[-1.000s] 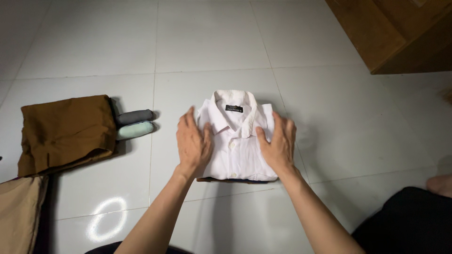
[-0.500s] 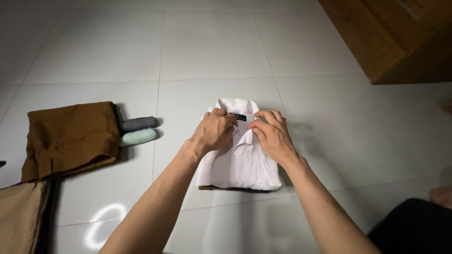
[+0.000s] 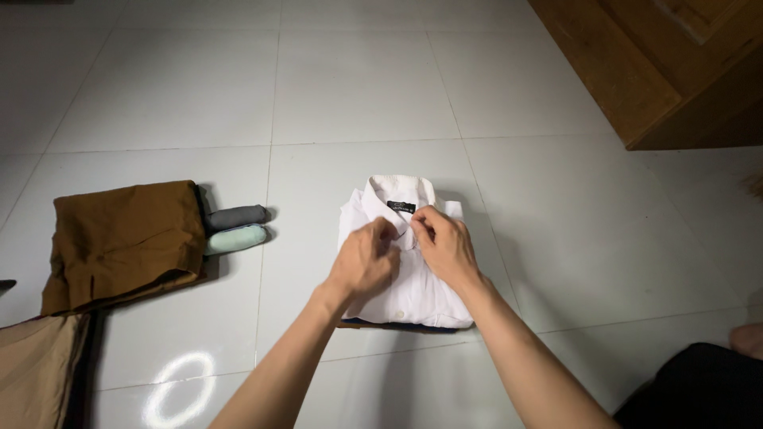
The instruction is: The person folds a white shirt, a beige t-shirt, a black t-shirt, and a maroon t-shirt, then stacks them. They also fold brown trousers and dark shorts, arranging all items into separate piles on the floor.
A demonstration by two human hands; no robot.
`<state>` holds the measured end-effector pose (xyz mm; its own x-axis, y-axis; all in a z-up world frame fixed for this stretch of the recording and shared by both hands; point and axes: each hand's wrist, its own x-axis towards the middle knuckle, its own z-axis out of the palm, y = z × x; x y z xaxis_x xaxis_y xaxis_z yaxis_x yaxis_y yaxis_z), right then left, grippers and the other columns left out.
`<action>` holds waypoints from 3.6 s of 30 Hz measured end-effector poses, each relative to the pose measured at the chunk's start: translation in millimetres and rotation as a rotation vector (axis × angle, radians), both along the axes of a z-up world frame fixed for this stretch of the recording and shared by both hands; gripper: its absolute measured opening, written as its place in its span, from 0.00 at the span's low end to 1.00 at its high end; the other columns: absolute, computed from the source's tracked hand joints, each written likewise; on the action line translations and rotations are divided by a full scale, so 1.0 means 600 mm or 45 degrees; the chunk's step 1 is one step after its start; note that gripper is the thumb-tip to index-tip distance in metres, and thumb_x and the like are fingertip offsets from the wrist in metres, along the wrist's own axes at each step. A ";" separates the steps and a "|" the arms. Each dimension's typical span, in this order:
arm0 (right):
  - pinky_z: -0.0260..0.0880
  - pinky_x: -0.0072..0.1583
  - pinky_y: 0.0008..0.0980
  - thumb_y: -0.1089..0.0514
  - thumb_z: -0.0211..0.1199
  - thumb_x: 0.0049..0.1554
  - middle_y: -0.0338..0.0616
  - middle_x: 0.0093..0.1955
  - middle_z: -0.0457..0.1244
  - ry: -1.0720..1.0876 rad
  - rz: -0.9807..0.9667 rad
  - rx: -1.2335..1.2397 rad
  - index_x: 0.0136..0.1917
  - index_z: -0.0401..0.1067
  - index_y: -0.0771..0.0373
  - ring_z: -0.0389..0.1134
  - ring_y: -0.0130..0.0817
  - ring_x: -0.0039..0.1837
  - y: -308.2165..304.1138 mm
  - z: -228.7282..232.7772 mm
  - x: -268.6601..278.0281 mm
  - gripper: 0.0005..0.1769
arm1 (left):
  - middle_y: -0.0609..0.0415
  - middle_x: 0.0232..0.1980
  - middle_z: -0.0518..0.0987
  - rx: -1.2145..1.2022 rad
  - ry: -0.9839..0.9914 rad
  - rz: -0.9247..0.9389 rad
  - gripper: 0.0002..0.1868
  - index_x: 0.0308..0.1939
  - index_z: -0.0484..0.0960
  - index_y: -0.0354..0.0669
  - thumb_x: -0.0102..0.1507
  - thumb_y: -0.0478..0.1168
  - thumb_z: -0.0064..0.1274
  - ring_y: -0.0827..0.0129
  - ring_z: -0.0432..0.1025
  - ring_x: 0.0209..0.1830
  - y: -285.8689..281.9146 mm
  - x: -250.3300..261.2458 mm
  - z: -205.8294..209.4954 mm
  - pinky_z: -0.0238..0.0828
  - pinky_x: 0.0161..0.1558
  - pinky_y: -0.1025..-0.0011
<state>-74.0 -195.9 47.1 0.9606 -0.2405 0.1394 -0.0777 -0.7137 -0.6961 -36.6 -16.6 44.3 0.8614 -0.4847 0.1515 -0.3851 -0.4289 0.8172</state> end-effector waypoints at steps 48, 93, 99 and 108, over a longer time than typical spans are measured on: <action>0.25 0.79 0.52 0.52 0.47 0.63 0.48 0.86 0.30 0.236 0.202 -0.696 0.83 0.37 0.49 0.28 0.46 0.86 0.072 -0.098 -0.022 0.39 | 0.43 0.81 0.50 0.722 -0.152 -0.050 0.35 0.77 0.51 0.35 0.65 0.38 0.33 0.55 0.42 0.82 0.003 -0.060 -0.105 0.32 0.77 0.55; 0.30 0.78 0.56 0.43 0.43 0.66 0.57 0.84 0.38 -0.089 0.127 -0.623 0.80 0.54 0.53 0.34 0.55 0.84 0.094 -0.106 -0.054 0.32 | 0.37 0.79 0.54 0.403 -0.232 -0.076 0.30 0.73 0.60 0.32 0.69 0.43 0.41 0.47 0.46 0.81 0.073 -0.090 -0.099 0.41 0.75 0.52; 0.30 0.78 0.55 0.42 0.47 0.64 0.56 0.84 0.37 -0.004 0.129 -0.613 0.81 0.52 0.53 0.34 0.54 0.84 0.099 -0.099 -0.057 0.34 | 0.33 0.78 0.54 0.317 -0.176 -0.058 0.31 0.72 0.62 0.33 0.67 0.42 0.48 0.42 0.45 0.80 0.127 -0.114 -0.073 0.43 0.74 0.50; 0.32 0.78 0.56 0.39 0.48 0.62 0.54 0.85 0.36 -0.048 0.135 -0.840 0.79 0.53 0.54 0.34 0.51 0.84 0.088 -0.117 -0.047 0.36 | 0.29 0.74 0.62 0.031 -0.120 0.190 0.27 0.65 0.73 0.34 0.63 0.40 0.55 0.39 0.54 0.77 0.197 -0.113 -0.053 0.50 0.74 0.53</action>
<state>-102.1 -143.2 -23.2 0.9659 0.0023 0.2590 0.0324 -0.9932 -0.1120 -104.6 101.8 12.8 0.9066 -0.3570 0.2251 -0.3902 -0.5063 0.7690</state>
